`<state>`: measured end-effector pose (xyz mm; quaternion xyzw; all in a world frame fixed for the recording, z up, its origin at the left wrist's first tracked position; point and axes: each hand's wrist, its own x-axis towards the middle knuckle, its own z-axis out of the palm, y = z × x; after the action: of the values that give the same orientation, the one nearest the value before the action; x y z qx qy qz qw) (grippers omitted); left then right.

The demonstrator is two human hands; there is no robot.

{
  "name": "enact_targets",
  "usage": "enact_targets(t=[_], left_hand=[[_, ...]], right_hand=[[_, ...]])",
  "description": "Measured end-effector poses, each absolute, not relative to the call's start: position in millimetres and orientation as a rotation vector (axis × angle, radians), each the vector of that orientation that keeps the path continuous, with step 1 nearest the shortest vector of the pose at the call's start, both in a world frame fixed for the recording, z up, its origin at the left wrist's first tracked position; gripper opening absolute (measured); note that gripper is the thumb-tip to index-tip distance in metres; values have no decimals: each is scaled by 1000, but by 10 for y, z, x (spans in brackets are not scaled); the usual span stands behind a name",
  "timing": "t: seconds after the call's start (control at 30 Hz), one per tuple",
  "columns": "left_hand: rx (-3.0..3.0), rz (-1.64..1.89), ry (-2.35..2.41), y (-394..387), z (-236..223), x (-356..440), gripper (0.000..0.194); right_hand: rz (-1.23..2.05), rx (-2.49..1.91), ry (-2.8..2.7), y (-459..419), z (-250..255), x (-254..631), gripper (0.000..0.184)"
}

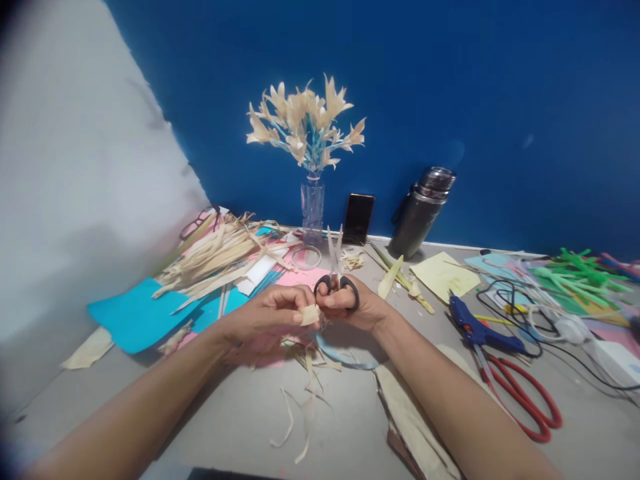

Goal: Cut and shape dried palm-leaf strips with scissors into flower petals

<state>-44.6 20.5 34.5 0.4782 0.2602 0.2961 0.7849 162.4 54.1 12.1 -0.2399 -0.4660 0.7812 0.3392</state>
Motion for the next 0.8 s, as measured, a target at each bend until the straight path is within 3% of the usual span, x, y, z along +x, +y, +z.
enact_targets(t=[0.17,0.37,0.57,0.8], left_hand=[[966,664,734,219,296,-407,24],[976,683,720,236,217,-386,21],[943,695,627,244,256,-422,11],[963,732,756,230,264,-376,26]], right_hand=[[1842,-724,-1320,537,135,1600,41],[1852,-747,-1283,518,109,1513,25],[1897,-641,-1238,526,135,1527,21],[1890,-705,-1219,523,48,1507,26]])
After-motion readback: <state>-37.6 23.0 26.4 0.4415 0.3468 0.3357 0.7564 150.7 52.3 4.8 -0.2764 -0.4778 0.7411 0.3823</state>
